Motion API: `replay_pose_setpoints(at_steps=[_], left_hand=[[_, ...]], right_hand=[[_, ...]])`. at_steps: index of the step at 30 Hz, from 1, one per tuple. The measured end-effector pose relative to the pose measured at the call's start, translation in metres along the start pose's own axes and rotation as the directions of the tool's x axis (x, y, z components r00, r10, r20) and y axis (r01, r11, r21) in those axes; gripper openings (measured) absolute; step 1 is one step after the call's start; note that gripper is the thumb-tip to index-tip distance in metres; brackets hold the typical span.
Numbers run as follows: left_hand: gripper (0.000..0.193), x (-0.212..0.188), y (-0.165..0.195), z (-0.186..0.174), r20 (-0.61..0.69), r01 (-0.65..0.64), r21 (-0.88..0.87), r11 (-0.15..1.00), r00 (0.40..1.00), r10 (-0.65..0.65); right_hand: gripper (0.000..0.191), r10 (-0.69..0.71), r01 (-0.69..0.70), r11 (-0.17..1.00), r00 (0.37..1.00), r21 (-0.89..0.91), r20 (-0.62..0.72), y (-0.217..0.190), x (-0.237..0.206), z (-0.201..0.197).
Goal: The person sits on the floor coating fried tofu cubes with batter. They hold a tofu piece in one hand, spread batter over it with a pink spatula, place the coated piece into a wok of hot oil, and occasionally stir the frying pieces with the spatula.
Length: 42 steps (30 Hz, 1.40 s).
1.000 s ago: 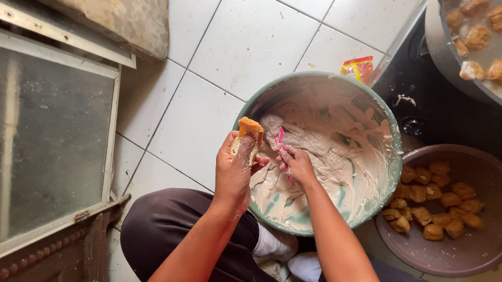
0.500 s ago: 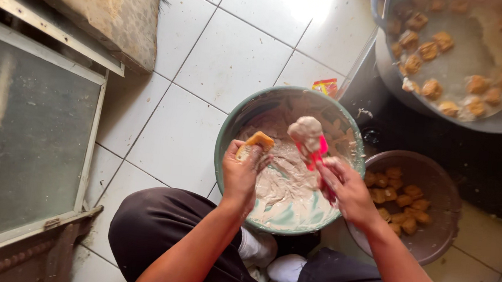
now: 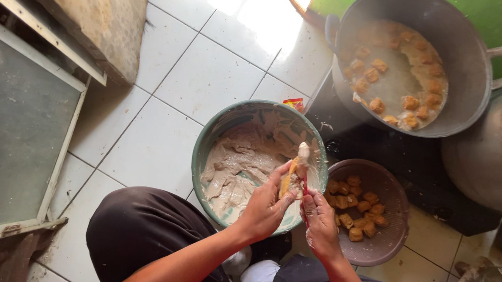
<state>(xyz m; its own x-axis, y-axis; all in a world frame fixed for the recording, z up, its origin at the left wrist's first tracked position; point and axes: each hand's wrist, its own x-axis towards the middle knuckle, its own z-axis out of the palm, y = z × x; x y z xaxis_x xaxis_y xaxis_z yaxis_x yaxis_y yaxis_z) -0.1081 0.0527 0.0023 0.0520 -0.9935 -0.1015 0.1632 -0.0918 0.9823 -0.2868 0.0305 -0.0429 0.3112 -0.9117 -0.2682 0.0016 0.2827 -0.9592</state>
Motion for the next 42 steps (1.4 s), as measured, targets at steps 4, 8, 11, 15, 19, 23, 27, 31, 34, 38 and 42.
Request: replay_pose_setpoints(at_steps=[4,8,11,15,19,23,27,31,34,38,42], left_hand=[[0.058,0.006,-0.010,0.001,0.220,0.211,-0.611,0.763,0.971,-0.093],[0.056,0.009,-0.015,-0.010,0.243,0.223,-0.804,0.551,0.969,-0.038],[0.057,0.014,-0.009,-0.019,0.192,0.189,-0.792,0.581,0.980,-0.056],[0.059,0.017,0.002,-0.023,0.150,0.145,-0.726,0.672,0.987,-0.051],[0.059,0.012,0.005,-0.022,0.161,0.147,-0.722,0.677,0.986,-0.042],[0.061,0.009,0.002,-0.023,0.185,0.201,-0.772,0.603,0.979,-0.090],[0.063,0.009,0.007,-0.024,0.159,0.179,-0.755,0.630,0.983,-0.089],[0.082,0.003,0.017,-0.027,0.316,0.231,-0.843,0.486,0.943,0.100],[0.076,0.003,0.017,-0.027,0.322,0.222,-0.720,0.658,0.946,0.034],[0.068,0.011,-0.003,-0.025,0.211,0.145,-0.631,0.762,0.977,-0.011],[0.050,0.017,-0.026,-0.026,0.115,0.017,-0.626,0.780,0.991,0.070]], right_hand=[[0.019,-0.159,0.165,0.944,0.986,-0.286,0.045,-0.010,-0.002,-0.016],[0.009,-0.100,0.104,0.875,0.994,-0.472,0.032,-0.034,-0.003,-0.040],[0.007,-0.154,0.110,0.767,0.988,-0.632,-0.014,-0.059,-0.003,-0.051],[0.012,-0.248,0.140,0.757,0.965,-0.638,-0.081,-0.074,-0.006,-0.042],[0.017,-0.193,0.144,0.833,0.981,-0.534,-0.037,-0.069,-0.009,-0.024],[0.018,-0.291,0.225,0.800,0.956,-0.556,-0.033,-0.072,-0.005,-0.018],[0.018,-0.386,0.282,0.726,0.922,-0.628,-0.032,-0.079,-0.013,-0.013],[0.020,-0.313,0.224,0.761,0.949,-0.609,-0.042,-0.076,-0.016,-0.008],[0.020,-0.320,0.281,0.835,0.947,-0.473,-0.001,-0.070,-0.016,-0.015],[0.023,-0.089,0.095,0.984,0.995,-0.153,0.045,-0.057,-0.018,-0.029],[0.026,0.072,-0.071,0.997,0.983,-0.011,0.171,-0.043,-0.025,-0.030]])
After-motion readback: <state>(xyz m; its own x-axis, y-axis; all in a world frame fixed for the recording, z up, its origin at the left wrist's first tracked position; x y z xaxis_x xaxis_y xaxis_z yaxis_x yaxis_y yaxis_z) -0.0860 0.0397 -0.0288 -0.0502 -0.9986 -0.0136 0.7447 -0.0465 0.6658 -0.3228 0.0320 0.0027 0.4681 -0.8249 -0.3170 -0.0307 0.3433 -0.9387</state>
